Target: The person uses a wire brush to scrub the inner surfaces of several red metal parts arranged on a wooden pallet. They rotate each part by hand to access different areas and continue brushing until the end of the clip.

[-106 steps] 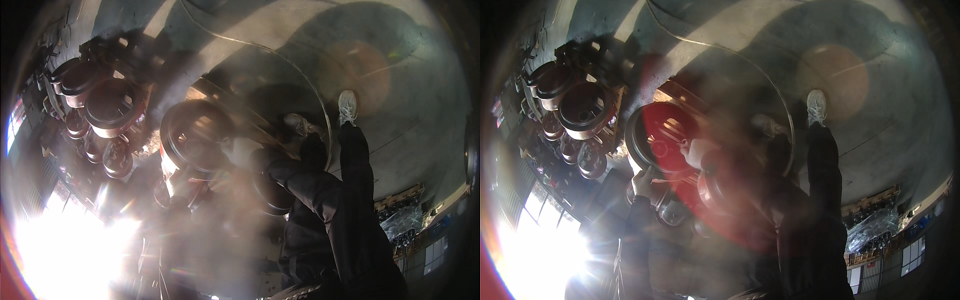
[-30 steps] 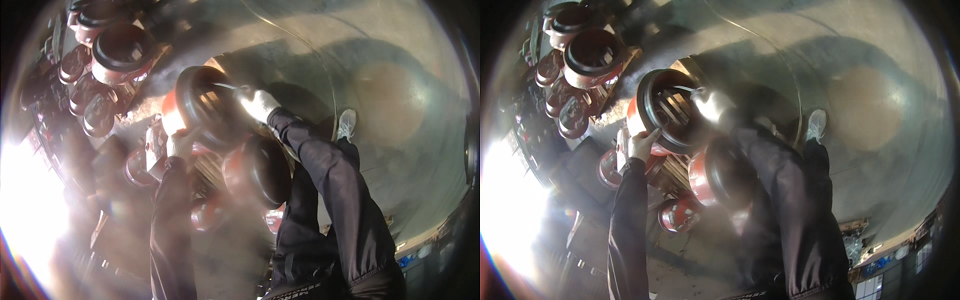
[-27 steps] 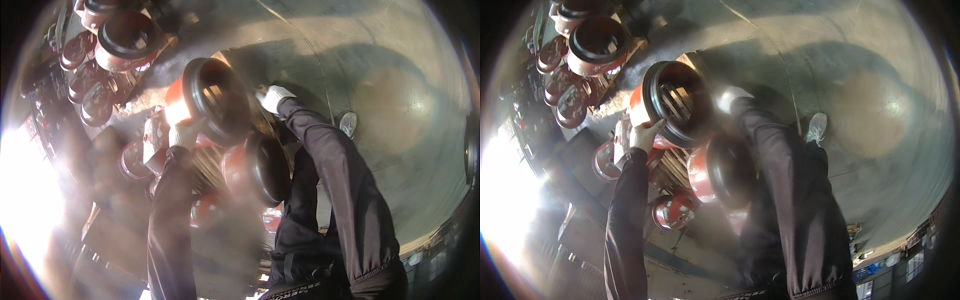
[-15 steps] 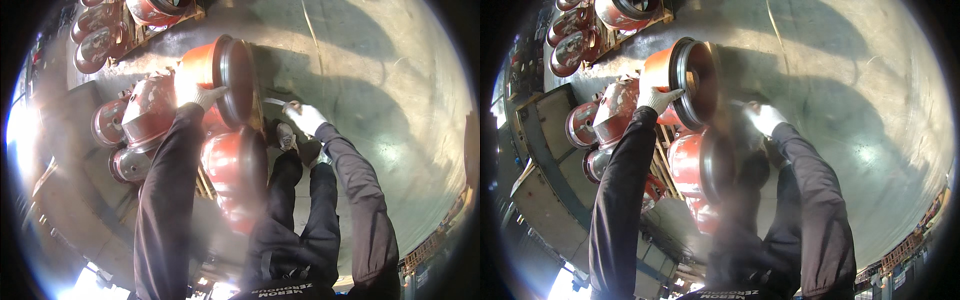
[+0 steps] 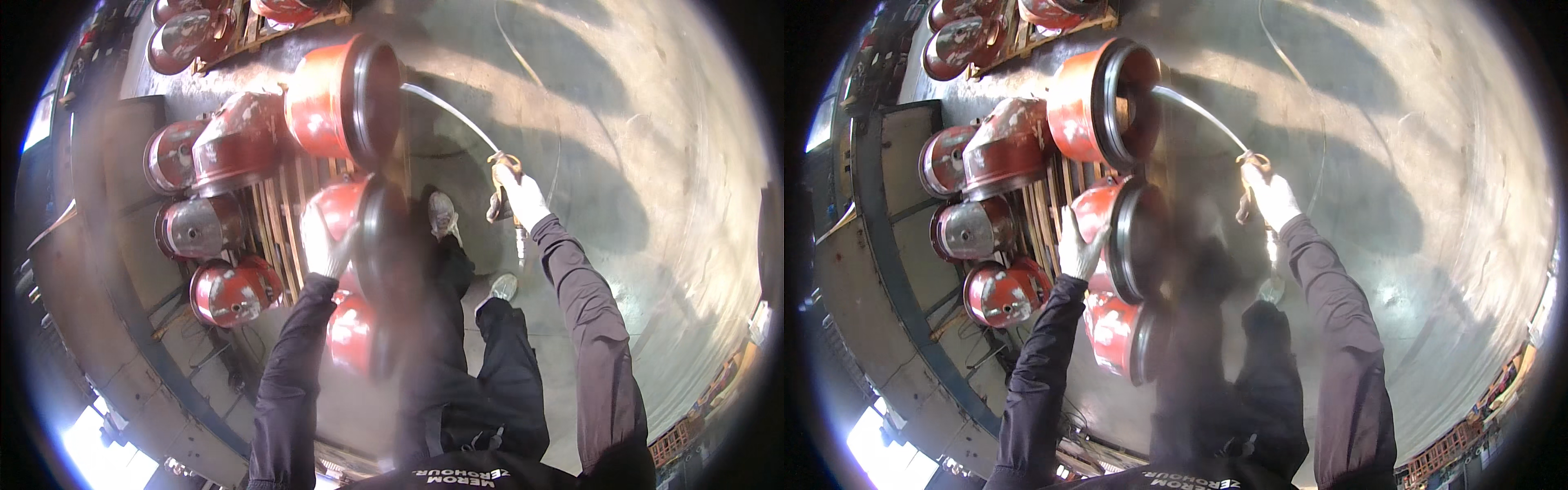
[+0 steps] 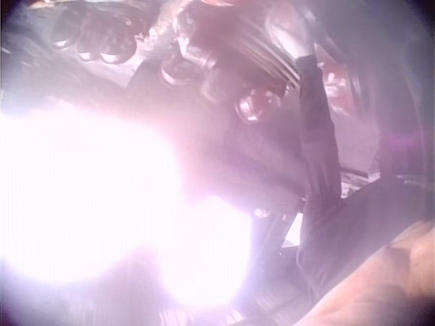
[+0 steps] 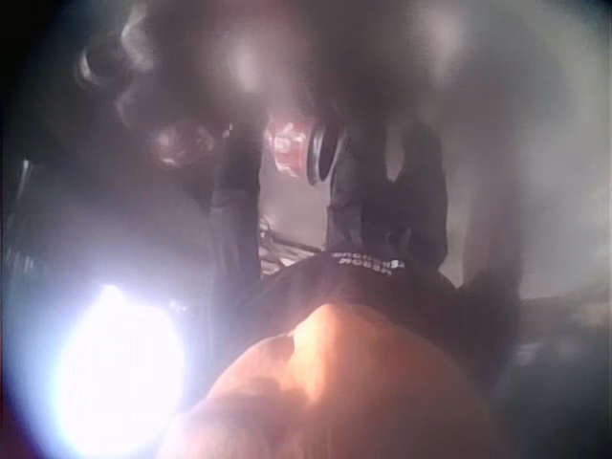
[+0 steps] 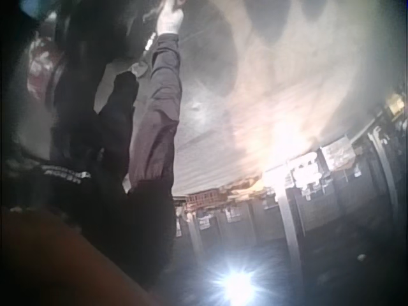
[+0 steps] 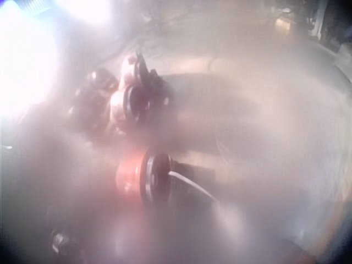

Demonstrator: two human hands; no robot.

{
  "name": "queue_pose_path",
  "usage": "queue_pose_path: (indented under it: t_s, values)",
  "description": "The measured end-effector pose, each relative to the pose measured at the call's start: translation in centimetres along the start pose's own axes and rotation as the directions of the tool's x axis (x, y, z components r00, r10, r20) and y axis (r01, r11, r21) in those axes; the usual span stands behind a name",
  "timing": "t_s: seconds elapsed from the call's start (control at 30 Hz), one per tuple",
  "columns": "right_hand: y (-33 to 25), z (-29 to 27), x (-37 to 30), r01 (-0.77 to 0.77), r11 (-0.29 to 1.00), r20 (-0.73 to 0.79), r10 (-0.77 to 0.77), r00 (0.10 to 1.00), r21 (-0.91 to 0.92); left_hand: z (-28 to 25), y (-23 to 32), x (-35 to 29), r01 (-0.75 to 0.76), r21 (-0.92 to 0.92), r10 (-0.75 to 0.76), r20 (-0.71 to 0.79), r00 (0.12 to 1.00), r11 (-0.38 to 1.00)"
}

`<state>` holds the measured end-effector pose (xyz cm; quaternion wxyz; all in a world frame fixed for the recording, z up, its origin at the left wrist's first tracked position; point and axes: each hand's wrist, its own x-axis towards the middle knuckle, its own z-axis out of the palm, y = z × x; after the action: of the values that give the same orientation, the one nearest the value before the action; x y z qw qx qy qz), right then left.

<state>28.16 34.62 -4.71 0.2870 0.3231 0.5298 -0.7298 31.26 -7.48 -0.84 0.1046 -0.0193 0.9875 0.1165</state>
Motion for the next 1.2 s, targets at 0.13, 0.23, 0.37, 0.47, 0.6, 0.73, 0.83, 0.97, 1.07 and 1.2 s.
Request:
queue_pose_path:
  t_s: [0.13, 0.23, 0.37, 0.47, 0.6, 0.73, 0.83, 0.97, 1.07, 1.2]
  values:
    - [5.9, -3.1, -7.4, -0.026, 0.888, 0.106, 0.084, 0.991, -0.459, 2.2, -0.5, -8.1, 0.167, 0.052, -0.175, 0.294, 0.94, 0.985]
    - [10.3, -3.5, -12.0, -0.045, 0.545, 0.018, 0.11, 0.994, -0.837, 3.2, -0.3, -8.8, 0.024, 0.224, -0.078, 0.235, 0.969, 0.974]
    - [15.1, -1.3, -14.0, 0.061, 0.612, 0.104, 0.034, 0.994, -0.788, 3.1, -0.5, -7.7, 0.006, 0.399, -0.128, 0.28, 0.952, 0.917]
    - [17.6, 1.4, -13.2, 0.066, 0.77, 0.162, 0.049, 0.985, -0.634, 2.7, -1.1, -6.8, 0.024, 0.297, -0.152, 0.416, 0.897, 0.954]
    - [18.9, 4.1, -11.7, 0.116, 0.788, 0.169, -0.015, 0.986, -0.605, 2.8, -1.7, -6.4, 0.01, 0.293, -0.147, 0.449, 0.881, 0.956]
    - [19.2, 4.4, -12.1, 0.14, 0.903, 0.17, -0.076, 0.982, -0.407, 3.2, -1.6, -6.5, -0.123, 0.311, 0.037, 0.267, 0.963, 0.942]
    - [19.9, 4.1, -13.0, 0.155, 0.839, 0.194, -0.06, 0.979, -0.522, 3.0, -0.8, -6.6, -0.128, 0.304, 0.039, 0.282, 0.959, 0.944]
    - [22.6, 4.6, -14.1, 0.014, 0.601, 0.037, 0.025, 0.999, -0.799, 2.4, 0.7, -6.5, -0.183, 0.348, 0.054, 0.349, 0.935, 0.919]
    - [25.9, 4.1, -15.2, -0.032, 0.553, 0.073, 0.167, 0.983, -0.833, 1.9, 1.2, -6.3, -0.143, 0.394, 0.006, 0.329, 0.944, 0.908]
    - [30.9, 4.0, -16.3, -0.12, 0.617, 0.03, 0.227, 0.973, -0.777, 1.9, 1.0, -6.3, -0.057, 0.38, -0.065, 0.301, 0.951, 0.923]
